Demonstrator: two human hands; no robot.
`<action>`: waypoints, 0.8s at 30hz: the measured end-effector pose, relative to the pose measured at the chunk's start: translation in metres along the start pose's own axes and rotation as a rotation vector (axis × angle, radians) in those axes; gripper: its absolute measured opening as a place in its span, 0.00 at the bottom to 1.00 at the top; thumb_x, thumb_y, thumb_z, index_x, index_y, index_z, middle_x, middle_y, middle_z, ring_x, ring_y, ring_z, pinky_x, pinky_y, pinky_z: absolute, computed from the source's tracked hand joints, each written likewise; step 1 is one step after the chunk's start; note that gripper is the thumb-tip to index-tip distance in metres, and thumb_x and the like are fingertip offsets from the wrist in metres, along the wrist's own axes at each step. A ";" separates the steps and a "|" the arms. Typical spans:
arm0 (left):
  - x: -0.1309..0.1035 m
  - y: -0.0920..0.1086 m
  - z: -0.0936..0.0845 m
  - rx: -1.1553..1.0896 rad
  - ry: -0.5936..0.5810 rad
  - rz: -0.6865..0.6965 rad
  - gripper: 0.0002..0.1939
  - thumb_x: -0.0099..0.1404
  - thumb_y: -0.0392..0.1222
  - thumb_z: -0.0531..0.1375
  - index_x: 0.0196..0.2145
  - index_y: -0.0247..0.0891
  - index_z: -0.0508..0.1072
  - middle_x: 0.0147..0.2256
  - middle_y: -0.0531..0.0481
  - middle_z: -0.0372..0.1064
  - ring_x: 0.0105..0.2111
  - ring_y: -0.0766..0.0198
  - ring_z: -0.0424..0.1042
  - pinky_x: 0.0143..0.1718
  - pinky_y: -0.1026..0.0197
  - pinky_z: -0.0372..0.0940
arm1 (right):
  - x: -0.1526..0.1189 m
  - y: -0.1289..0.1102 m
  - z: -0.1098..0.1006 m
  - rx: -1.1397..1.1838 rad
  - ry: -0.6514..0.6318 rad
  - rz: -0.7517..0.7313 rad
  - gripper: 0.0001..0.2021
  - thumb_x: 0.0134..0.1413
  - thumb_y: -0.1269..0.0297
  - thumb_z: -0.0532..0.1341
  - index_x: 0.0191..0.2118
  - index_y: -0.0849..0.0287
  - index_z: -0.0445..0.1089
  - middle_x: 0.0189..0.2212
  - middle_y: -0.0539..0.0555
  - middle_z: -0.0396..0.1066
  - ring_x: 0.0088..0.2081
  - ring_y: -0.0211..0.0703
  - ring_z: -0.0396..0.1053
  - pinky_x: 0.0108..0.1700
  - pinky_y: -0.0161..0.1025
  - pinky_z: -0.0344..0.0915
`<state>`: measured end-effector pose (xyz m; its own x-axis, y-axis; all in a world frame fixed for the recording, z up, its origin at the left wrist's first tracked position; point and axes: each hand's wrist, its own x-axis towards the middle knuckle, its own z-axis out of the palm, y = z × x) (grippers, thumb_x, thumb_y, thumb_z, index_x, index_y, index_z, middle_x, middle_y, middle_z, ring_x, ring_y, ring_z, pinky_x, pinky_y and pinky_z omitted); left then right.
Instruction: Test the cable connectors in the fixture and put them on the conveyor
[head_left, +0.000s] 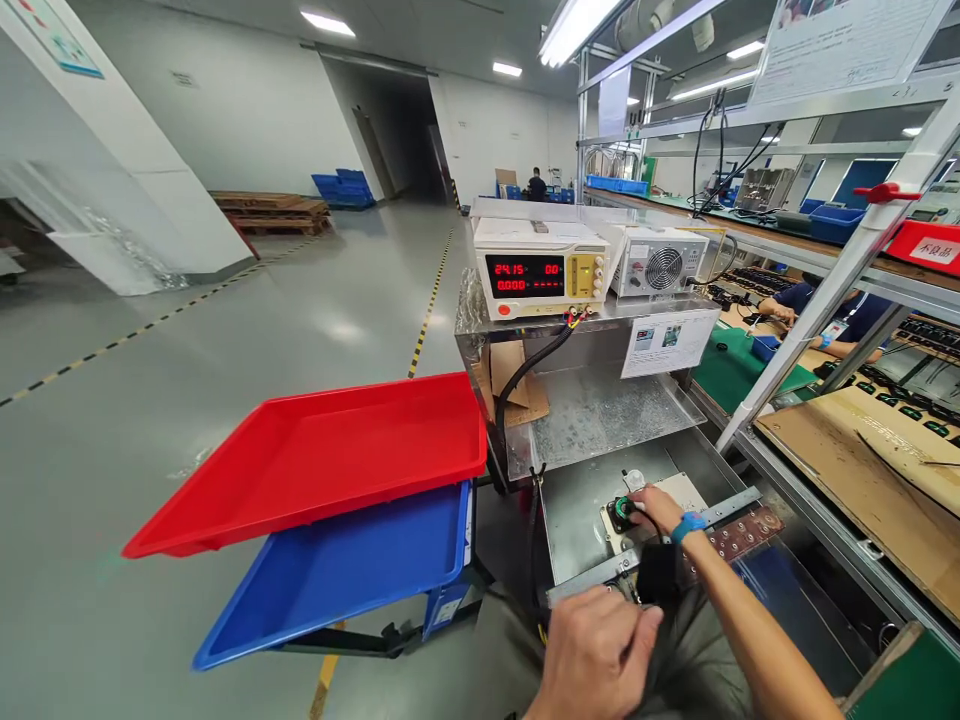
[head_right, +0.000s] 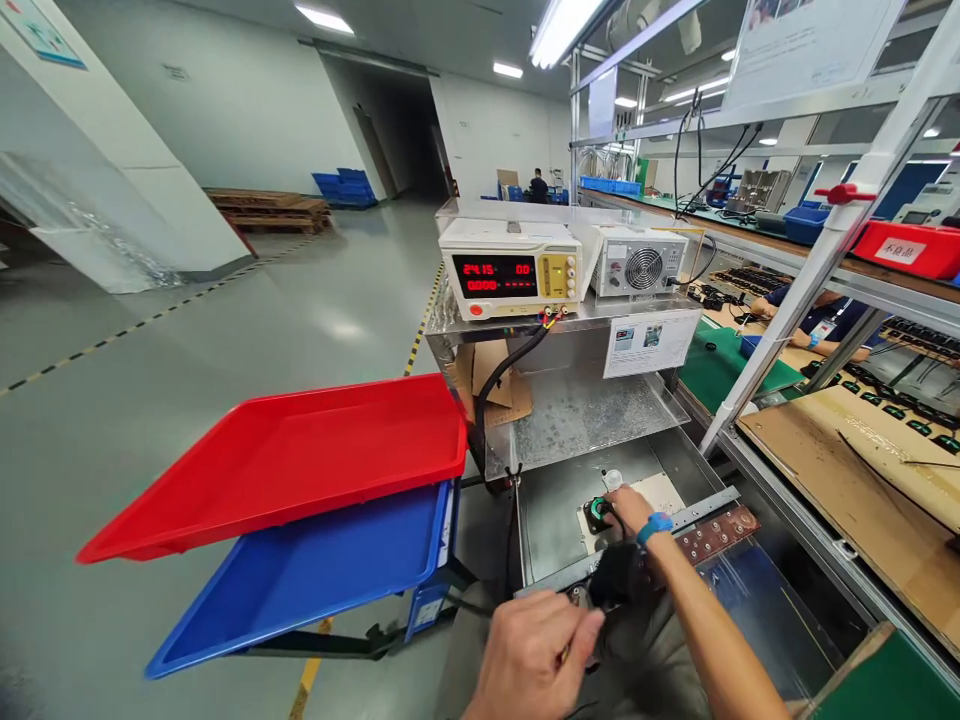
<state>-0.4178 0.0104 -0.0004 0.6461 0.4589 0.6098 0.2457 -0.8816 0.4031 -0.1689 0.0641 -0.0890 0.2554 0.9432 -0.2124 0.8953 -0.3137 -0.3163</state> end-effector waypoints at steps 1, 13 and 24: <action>0.002 0.003 0.008 0.023 -0.020 0.089 0.22 0.70 0.40 0.55 0.18 0.42 0.69 0.15 0.52 0.66 0.16 0.64 0.64 0.20 0.56 0.49 | -0.005 0.003 -0.010 0.047 0.012 -0.014 0.13 0.58 0.67 0.62 0.47 0.63 0.76 0.45 0.65 0.75 0.49 0.54 0.73 0.49 0.40 0.64; -0.046 0.009 0.107 -0.424 -0.157 0.366 0.31 0.76 0.43 0.40 0.24 0.43 0.75 0.19 0.49 0.71 0.22 0.63 0.68 0.24 0.58 0.58 | -0.123 -0.070 0.005 1.207 -0.211 -0.118 0.27 0.64 0.37 0.53 0.43 0.60 0.67 0.18 0.41 0.56 0.18 0.32 0.49 0.21 0.31 0.48; -0.052 -0.025 0.050 -0.504 0.268 -0.731 0.09 0.67 0.47 0.61 0.38 0.41 0.79 0.35 0.47 0.79 0.36 0.60 0.78 0.39 0.60 0.73 | -0.179 -0.084 0.037 1.199 -0.175 -0.083 0.22 0.69 0.43 0.50 0.39 0.59 0.65 0.18 0.43 0.55 0.20 0.33 0.50 0.25 0.34 0.48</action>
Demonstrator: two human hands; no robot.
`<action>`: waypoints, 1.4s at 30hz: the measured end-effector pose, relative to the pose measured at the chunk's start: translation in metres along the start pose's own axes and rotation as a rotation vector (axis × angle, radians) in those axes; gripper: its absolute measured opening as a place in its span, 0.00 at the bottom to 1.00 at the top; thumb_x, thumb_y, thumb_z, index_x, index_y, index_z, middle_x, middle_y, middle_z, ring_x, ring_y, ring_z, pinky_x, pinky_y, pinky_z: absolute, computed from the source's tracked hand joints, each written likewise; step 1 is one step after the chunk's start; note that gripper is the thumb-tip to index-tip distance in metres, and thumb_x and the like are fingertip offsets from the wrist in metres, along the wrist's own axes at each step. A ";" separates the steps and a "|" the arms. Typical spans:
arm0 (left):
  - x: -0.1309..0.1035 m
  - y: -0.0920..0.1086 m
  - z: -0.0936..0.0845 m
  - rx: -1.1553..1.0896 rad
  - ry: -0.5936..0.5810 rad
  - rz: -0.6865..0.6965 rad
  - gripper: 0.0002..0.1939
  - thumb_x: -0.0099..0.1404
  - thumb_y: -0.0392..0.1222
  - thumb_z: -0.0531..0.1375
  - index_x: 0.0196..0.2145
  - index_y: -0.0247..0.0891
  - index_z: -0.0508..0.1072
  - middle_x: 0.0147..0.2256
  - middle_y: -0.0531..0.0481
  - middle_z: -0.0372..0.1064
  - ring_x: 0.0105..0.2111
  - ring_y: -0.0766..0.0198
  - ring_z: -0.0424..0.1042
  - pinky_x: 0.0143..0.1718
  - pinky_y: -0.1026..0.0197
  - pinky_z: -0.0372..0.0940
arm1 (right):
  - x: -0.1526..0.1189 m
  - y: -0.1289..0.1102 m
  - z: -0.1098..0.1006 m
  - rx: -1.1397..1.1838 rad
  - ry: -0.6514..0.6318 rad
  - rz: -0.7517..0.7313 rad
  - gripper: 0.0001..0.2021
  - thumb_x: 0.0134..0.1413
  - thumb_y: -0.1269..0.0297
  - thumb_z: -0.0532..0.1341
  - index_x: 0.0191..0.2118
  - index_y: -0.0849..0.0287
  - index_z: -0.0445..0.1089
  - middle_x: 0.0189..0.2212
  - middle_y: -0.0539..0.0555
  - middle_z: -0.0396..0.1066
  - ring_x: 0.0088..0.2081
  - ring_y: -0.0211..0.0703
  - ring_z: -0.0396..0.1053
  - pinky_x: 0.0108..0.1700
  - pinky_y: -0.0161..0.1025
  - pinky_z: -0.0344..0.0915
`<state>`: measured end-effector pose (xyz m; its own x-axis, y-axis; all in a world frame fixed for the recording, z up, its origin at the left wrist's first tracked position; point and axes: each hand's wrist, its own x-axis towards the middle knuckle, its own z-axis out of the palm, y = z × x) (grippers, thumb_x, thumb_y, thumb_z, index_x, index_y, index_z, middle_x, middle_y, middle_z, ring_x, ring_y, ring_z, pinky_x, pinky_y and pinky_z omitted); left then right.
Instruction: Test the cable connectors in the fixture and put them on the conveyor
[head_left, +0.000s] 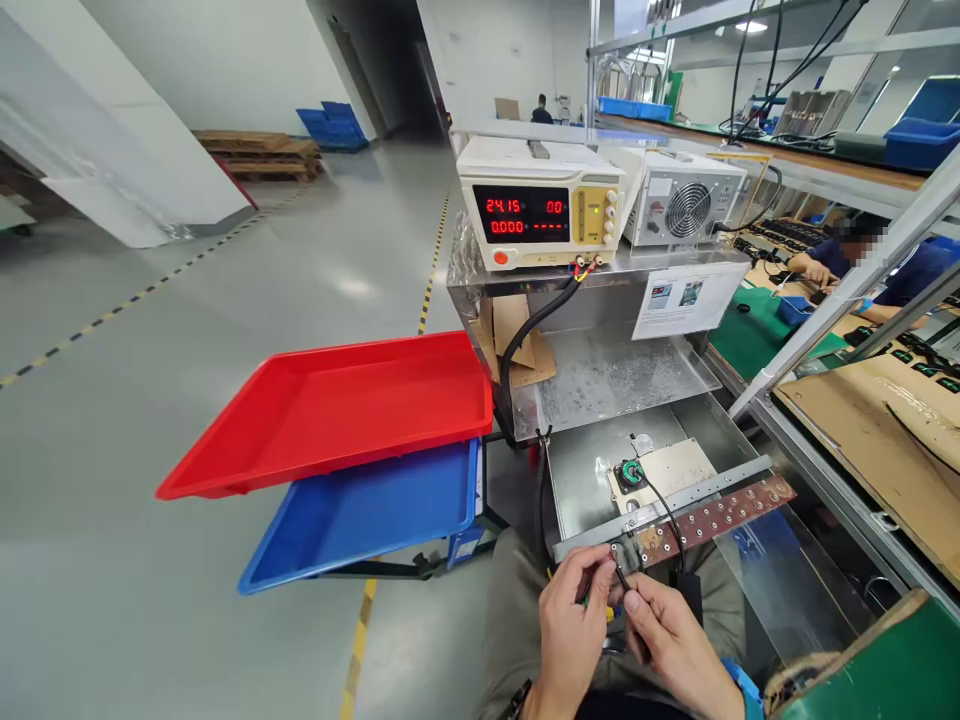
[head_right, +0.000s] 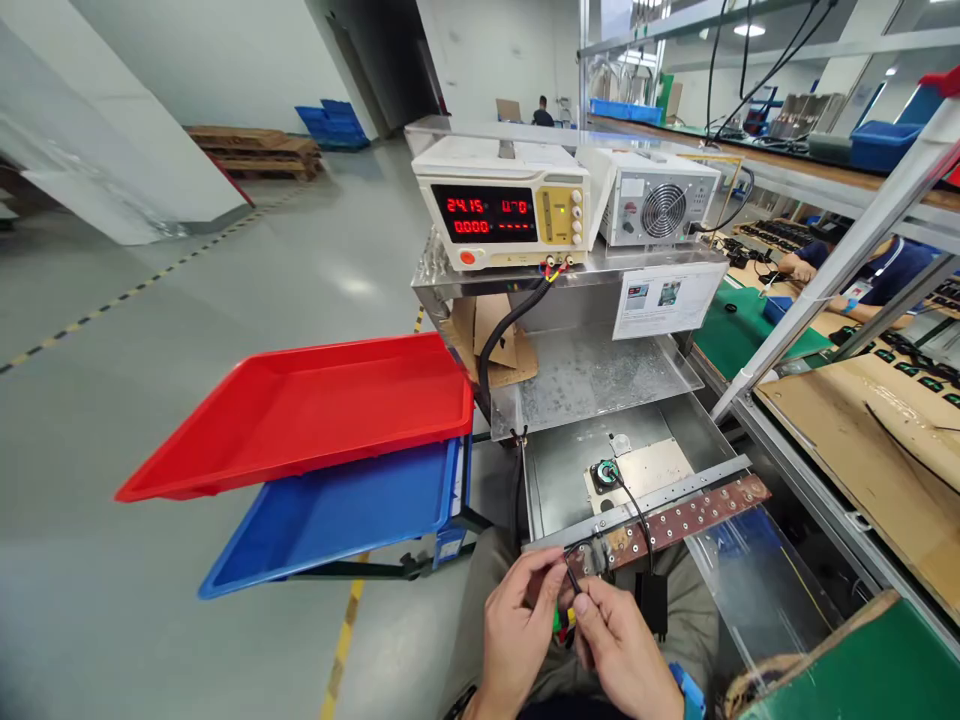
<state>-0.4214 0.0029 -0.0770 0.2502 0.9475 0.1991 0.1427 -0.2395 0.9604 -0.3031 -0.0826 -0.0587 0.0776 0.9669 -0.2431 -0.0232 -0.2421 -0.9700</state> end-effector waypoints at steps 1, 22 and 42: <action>-0.005 -0.004 0.001 -0.031 0.014 -0.058 0.10 0.66 0.48 0.62 0.37 0.40 0.79 0.35 0.47 0.79 0.35 0.60 0.78 0.39 0.60 0.74 | -0.003 0.002 0.004 -0.006 0.009 0.009 0.22 0.70 0.43 0.50 0.40 0.59 0.65 0.18 0.43 0.55 0.20 0.34 0.51 0.26 0.34 0.48; -0.064 -0.066 -0.013 0.159 -0.058 -0.200 0.11 0.72 0.48 0.55 0.37 0.41 0.73 0.39 0.47 0.71 0.42 0.58 0.72 0.45 0.56 0.68 | -0.017 0.054 0.045 -0.562 0.339 -0.021 0.08 0.66 0.62 0.52 0.36 0.54 0.65 0.25 0.51 0.71 0.25 0.43 0.70 0.31 0.37 0.58; -0.057 -0.085 -0.022 0.428 -0.150 0.199 0.08 0.70 0.39 0.57 0.40 0.42 0.77 0.39 0.46 0.73 0.39 0.59 0.76 0.39 0.61 0.74 | 0.020 0.074 0.045 -0.444 0.268 0.102 0.05 0.55 0.63 0.54 0.28 0.54 0.59 0.22 0.49 0.65 0.26 0.43 0.65 0.30 0.37 0.56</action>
<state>-0.4689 -0.0258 -0.1655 0.4431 0.8412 0.3100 0.4509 -0.5080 0.7339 -0.3477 -0.0774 -0.1351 0.3503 0.8960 -0.2728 0.3757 -0.4012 -0.8354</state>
